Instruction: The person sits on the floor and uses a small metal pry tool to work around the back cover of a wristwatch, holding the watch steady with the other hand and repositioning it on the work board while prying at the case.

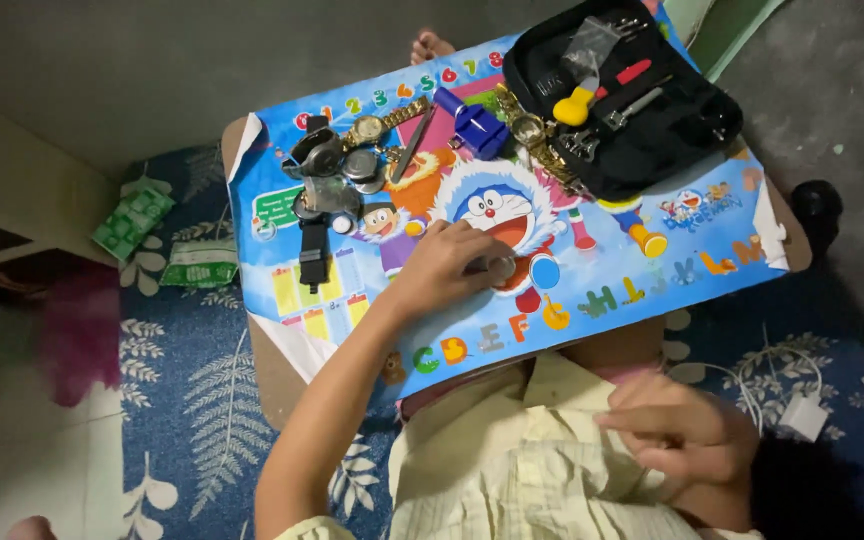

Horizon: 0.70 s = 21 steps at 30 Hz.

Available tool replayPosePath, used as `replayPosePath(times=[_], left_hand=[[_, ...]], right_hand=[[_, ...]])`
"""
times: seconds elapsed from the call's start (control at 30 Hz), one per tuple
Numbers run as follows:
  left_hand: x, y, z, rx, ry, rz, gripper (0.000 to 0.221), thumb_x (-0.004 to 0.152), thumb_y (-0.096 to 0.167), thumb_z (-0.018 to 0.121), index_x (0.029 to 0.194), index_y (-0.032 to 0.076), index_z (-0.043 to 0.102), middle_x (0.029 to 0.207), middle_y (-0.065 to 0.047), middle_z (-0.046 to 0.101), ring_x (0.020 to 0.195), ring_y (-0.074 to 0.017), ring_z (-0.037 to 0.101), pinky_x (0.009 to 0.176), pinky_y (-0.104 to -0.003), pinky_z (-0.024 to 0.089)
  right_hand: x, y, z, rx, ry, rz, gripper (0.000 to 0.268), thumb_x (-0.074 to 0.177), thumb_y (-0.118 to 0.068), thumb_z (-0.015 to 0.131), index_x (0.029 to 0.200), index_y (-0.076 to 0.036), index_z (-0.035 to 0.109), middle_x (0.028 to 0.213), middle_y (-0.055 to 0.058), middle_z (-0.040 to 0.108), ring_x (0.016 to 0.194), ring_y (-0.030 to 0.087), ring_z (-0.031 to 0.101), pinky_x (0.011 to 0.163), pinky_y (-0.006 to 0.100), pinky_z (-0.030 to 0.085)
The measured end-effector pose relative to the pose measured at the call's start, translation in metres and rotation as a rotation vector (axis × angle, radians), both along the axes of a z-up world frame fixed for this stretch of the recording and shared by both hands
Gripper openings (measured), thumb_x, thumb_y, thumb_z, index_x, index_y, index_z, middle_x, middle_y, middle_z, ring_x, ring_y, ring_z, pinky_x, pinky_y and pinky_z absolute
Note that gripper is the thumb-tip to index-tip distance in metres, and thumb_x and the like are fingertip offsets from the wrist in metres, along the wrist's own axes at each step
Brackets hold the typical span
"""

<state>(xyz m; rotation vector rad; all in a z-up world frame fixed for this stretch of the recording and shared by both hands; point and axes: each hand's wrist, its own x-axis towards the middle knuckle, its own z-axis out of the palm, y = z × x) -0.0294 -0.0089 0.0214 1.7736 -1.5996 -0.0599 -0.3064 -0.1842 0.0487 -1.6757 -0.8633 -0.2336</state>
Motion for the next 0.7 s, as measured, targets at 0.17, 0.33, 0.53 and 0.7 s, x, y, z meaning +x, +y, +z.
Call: replayPosePath(times=[0.17,0.33,0.53,0.7], left_hand=[[0.013,0.002,-0.013,-0.006,0.333,-0.035,0.037,0.078,0.021,0.082,0.112,0.011,0.074,0.101,-0.002,0.077,0.088,-0.0172,0.067,0.081,-0.031,0.052],[0.013,-0.003,-0.01,-0.054,0.365,-0.104,0.026,0.089,0.018,0.074,0.11,0.003,0.072,0.087,-0.009,0.078,0.074,-0.0166,0.076,0.063,-0.027,0.055],[0.006,0.0,-0.006,0.045,0.359,0.051,0.027,0.087,0.011,0.073,0.114,0.007,0.071,0.099,-0.006,0.073,0.082,-0.0168,0.07,0.076,-0.029,0.054],[0.004,-0.004,-0.006,0.03,0.3,0.028,0.023,0.088,0.009,0.072,0.11,0.006,0.07,0.101,-0.006,0.07,0.091,-0.0194,0.064,0.08,-0.032,0.053]], right_hand=[[-0.006,-0.004,0.026,0.002,0.027,-0.236,0.058,0.084,-0.015,0.057,0.142,-0.012,0.053,0.064,-0.008,0.053,0.056,0.014,0.055,0.068,0.033,0.052],[0.004,0.002,0.079,-0.32,0.015,-0.726,0.017,0.074,-0.006,0.051,0.06,-0.013,0.046,0.068,0.002,0.07,0.055,0.014,0.057,0.056,0.026,0.049],[0.046,0.033,0.03,0.191,-0.13,-1.225,0.041,0.096,0.007,0.045,0.136,0.008,0.054,0.066,0.006,0.052,0.055,0.012,0.046,0.058,0.022,0.032],[0.053,0.022,0.026,0.031,-0.14,-1.371,0.034,0.101,0.011,0.05,0.132,0.014,0.061,0.073,0.009,0.054,0.062,0.016,0.048,0.067,0.025,0.039]])
